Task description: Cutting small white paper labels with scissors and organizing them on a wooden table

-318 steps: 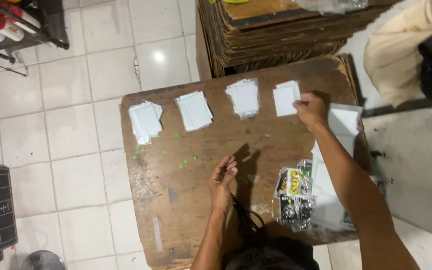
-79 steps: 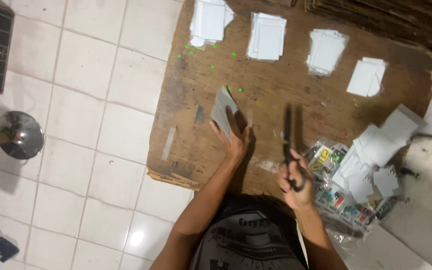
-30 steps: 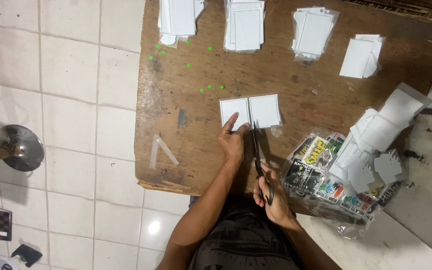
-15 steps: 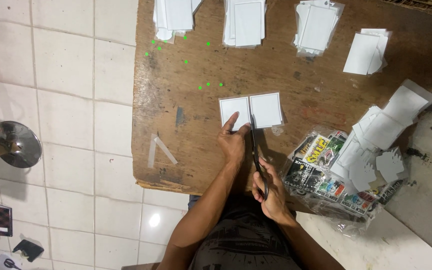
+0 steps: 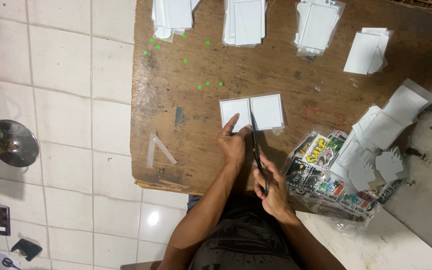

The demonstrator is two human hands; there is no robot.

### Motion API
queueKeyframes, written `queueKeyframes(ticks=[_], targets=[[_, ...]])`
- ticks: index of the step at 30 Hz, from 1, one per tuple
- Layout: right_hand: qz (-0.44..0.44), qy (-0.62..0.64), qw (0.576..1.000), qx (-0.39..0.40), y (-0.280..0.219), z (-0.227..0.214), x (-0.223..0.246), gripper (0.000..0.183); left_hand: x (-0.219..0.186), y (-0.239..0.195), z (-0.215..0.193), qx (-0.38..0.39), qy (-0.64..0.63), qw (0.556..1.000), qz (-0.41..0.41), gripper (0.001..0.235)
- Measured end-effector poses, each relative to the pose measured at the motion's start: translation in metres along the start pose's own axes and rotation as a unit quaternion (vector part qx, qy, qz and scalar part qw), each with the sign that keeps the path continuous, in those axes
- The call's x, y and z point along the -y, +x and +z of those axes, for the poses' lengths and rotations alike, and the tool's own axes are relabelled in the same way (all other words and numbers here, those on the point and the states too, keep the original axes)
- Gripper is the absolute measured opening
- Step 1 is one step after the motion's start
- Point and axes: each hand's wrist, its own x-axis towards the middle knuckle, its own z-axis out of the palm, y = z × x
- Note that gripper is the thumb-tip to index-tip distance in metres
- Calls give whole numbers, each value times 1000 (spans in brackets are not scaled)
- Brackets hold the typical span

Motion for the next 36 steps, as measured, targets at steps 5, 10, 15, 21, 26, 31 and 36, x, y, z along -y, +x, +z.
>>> queueKeyframes(ticks=[5, 10, 15, 21, 26, 31, 36], targets=[[4, 6, 1000, -3, 10, -3, -3, 53, 1, -3, -2, 7, 2, 1000, -4, 60], [-1, 5, 1000, -8, 19, -2, -2, 52, 8, -5, -5, 7, 8, 1000, -22, 61], [-6, 17, 1000, -8, 28, -1, -7, 54, -14, -22, 1, 0, 2, 1000, -28, 60], [-16, 12, 1000, -1, 35, 2, -1, 51, -23, -28, -1, 0, 3, 1000, -22, 60], [-27, 31, 999, 17, 45, 7, 9, 50, -43, -43, -11, 27, 38, 999, -6, 59], [-68, 6, 998, 11, 29, -10, 28, 51, -51, -36, -36, 45, 60, 997, 24, 52], [-306, -428, 820, -227, 76, -88, 19, 59, -122, 1, -28, 85, 124, 962, 229, 45]])
